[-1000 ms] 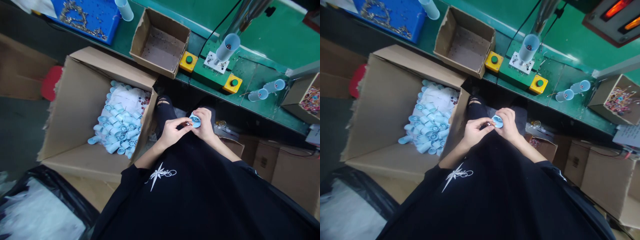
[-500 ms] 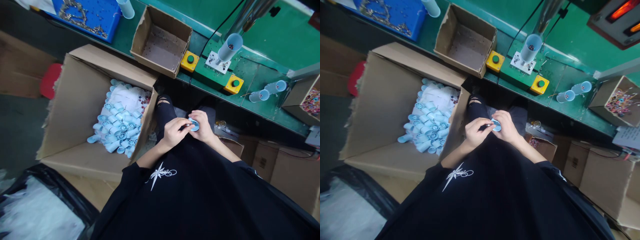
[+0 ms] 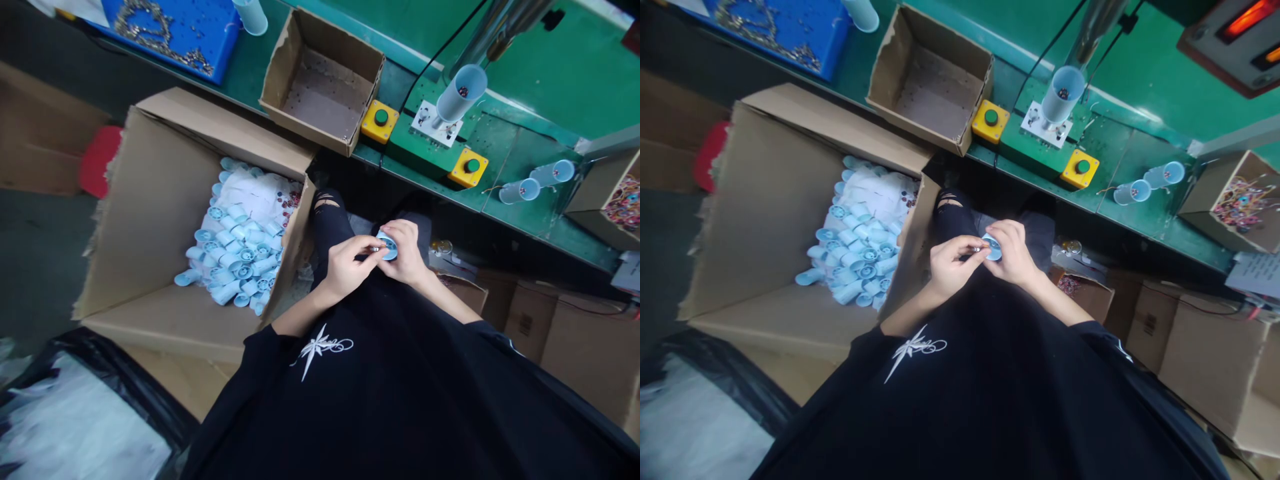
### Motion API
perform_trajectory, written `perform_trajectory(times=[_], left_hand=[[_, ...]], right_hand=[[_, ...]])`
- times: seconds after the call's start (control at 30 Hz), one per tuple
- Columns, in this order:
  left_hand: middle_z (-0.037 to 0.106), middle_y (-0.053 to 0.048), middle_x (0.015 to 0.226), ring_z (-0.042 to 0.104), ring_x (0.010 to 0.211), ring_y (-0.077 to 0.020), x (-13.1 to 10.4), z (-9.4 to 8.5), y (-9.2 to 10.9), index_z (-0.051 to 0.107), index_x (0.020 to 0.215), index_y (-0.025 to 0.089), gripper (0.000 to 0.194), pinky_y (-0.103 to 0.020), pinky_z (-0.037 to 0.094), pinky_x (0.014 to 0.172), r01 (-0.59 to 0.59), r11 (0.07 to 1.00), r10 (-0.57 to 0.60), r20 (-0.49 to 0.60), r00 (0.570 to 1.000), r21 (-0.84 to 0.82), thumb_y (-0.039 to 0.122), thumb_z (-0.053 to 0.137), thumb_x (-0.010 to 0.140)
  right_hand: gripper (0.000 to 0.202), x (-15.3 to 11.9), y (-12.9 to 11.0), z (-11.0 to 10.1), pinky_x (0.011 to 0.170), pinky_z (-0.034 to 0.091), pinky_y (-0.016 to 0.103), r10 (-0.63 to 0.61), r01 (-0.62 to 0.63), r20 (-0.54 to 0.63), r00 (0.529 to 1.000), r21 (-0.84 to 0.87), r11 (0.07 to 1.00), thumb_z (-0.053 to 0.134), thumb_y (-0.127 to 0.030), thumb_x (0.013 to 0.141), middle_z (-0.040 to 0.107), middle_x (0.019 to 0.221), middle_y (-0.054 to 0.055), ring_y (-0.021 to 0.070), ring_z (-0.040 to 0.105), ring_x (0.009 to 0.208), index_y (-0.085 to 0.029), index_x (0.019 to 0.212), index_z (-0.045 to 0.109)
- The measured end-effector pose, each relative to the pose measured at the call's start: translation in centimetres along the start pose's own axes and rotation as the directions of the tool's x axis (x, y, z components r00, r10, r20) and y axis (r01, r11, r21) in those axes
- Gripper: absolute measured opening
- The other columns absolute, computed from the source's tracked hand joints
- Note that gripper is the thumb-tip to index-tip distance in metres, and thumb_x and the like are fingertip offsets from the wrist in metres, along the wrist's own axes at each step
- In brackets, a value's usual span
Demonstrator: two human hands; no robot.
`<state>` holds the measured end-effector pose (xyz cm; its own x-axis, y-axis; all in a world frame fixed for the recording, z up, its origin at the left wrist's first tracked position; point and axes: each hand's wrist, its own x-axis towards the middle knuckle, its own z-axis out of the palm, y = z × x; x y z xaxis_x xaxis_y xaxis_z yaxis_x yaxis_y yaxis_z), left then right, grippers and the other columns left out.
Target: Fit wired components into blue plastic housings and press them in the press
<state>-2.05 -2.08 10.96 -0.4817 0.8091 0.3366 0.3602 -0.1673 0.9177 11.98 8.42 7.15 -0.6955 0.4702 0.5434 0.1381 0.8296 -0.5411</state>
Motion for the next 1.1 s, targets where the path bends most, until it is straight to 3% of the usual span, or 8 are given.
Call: perform_trajectory(times=[0.2, 0.33, 0.43, 0.6, 0.7, 0.87, 1.0, 1.1], left_hand=[[0.083, -0.005, 0.097, 0.081, 0.086, -0.0158, -0.2, 0.2, 0.5, 0.076, 0.099, 0.017, 0.008, -0.024, 0.068, 0.081, 0.063, 0.986, -0.040, 0.153, 0.987, -0.152, 0.023, 0.080, 0.094], [0.083, -0.005, 0.096, 0.079, 0.083, -0.0152, -0.2, 0.0, 0.9, 0.075, 0.101, 0.017, 0.009, -0.025, 0.066, 0.080, 0.076, 0.987, -0.045, 0.209, 0.977, -0.143, 0.022, 0.079, 0.094], [0.080, -0.004, 0.096, 0.076, 0.080, -0.0139, -0.1, -0.4, 1.1, 0.075, 0.102, 0.018, 0.007, -0.025, 0.064, 0.076, 0.073, 0.997, -0.063, 0.253, 0.965, -0.029, 0.023, 0.075, 0.098], [0.075, -0.008, 0.100, 0.072, 0.091, -0.0189, 0.1, -0.8, 0.9, 0.077, 0.110, 0.017, 0.014, -0.033, 0.063, 0.085, -0.162, 0.944, 0.082, 0.270, 0.959, 0.288, 0.025, 0.069, 0.102], [0.076, -0.009, 0.104, 0.071, 0.092, -0.0195, -0.1, -0.7, 0.7, 0.076, 0.118, 0.016, 0.020, -0.035, 0.061, 0.087, -0.241, 0.894, 0.127, 0.300, 0.945, 0.379, 0.025, 0.064, 0.105], [0.077, -0.006, 0.101, 0.065, 0.086, -0.0198, -0.2, -0.7, 0.6, 0.080, 0.112, 0.022, 0.019, -0.036, 0.050, 0.078, -0.241, 0.810, 0.114, 0.260, 0.959, 0.534, 0.034, 0.069, 0.103], [0.068, -0.005, 0.087, 0.053, 0.079, -0.0202, 0.0, -0.6, 0.4, 0.083, 0.101, 0.026, 0.020, -0.037, 0.038, 0.071, -0.213, 0.724, 0.106, 0.200, 0.974, 0.656, 0.041, 0.070, 0.102], [0.064, -0.006, 0.087, 0.050, 0.081, -0.0213, 0.5, -0.6, 0.1, 0.083, 0.099, 0.026, 0.024, -0.037, 0.036, 0.071, -0.222, 0.713, 0.056, 0.262, 0.963, 0.665, 0.041, 0.066, 0.104]], right_hand=[[0.053, -0.4, 0.4, 0.1, 0.097, 0.054, 0.061, 0.012, -0.012, 0.004, 1.000, 0.012, 1.000, 0.058, -0.042, 0.102, 0.064, 0.123, 0.013, 0.0329, 0.064, 0.115, -0.028, 0.150, 0.042], [0.052, -0.8, 0.6, 0.1, 0.098, 0.053, 0.064, 0.061, -0.060, 0.070, 0.996, -0.024, 0.998, 0.059, -0.046, 0.100, 0.063, 0.125, 0.013, 0.0344, 0.063, 0.117, -0.029, 0.146, 0.042], [0.055, -0.9, 0.6, 0.2, 0.098, 0.053, 0.062, 0.036, -0.036, 0.036, 0.999, 0.002, 0.999, 0.063, -0.043, 0.098, 0.064, 0.124, 0.013, 0.0339, 0.063, 0.116, -0.029, 0.147, 0.043], [0.052, -0.6, 0.7, 0.1, 0.100, 0.051, 0.063, 0.038, -0.037, 0.063, 0.997, -0.019, 0.999, 0.057, -0.038, 0.099, 0.064, 0.127, 0.013, 0.0338, 0.064, 0.117, -0.029, 0.148, 0.041], [0.055, -0.4, 0.7, 0.1, 0.100, 0.051, 0.062, 0.009, -0.009, 0.039, 0.999, -0.007, 1.000, 0.055, -0.032, 0.098, 0.065, 0.128, 0.013, 0.0334, 0.065, 0.117, -0.029, 0.151, 0.041], [0.058, -0.3, 0.5, 0.0, 0.097, 0.053, 0.060, 0.000, 0.000, 0.034, 0.999, -0.011, 1.000, 0.059, -0.032, 0.097, 0.066, 0.126, 0.013, 0.0328, 0.065, 0.115, -0.027, 0.152, 0.041], [0.049, -0.2, 0.4, -0.2, 0.097, 0.053, 0.058, 0.029, -0.027, 0.108, 0.994, -0.018, 0.999, 0.060, -0.029, 0.097, 0.068, 0.124, 0.013, 0.0319, 0.065, 0.113, -0.026, 0.144, 0.051], [0.042, 0.1, 0.4, -0.4, 0.097, 0.052, 0.056, 0.029, -0.032, 0.154, 0.988, 0.012, 0.999, 0.062, -0.029, 0.096, 0.069, 0.122, 0.012, 0.0307, 0.065, 0.112, -0.025, 0.138, 0.057]])
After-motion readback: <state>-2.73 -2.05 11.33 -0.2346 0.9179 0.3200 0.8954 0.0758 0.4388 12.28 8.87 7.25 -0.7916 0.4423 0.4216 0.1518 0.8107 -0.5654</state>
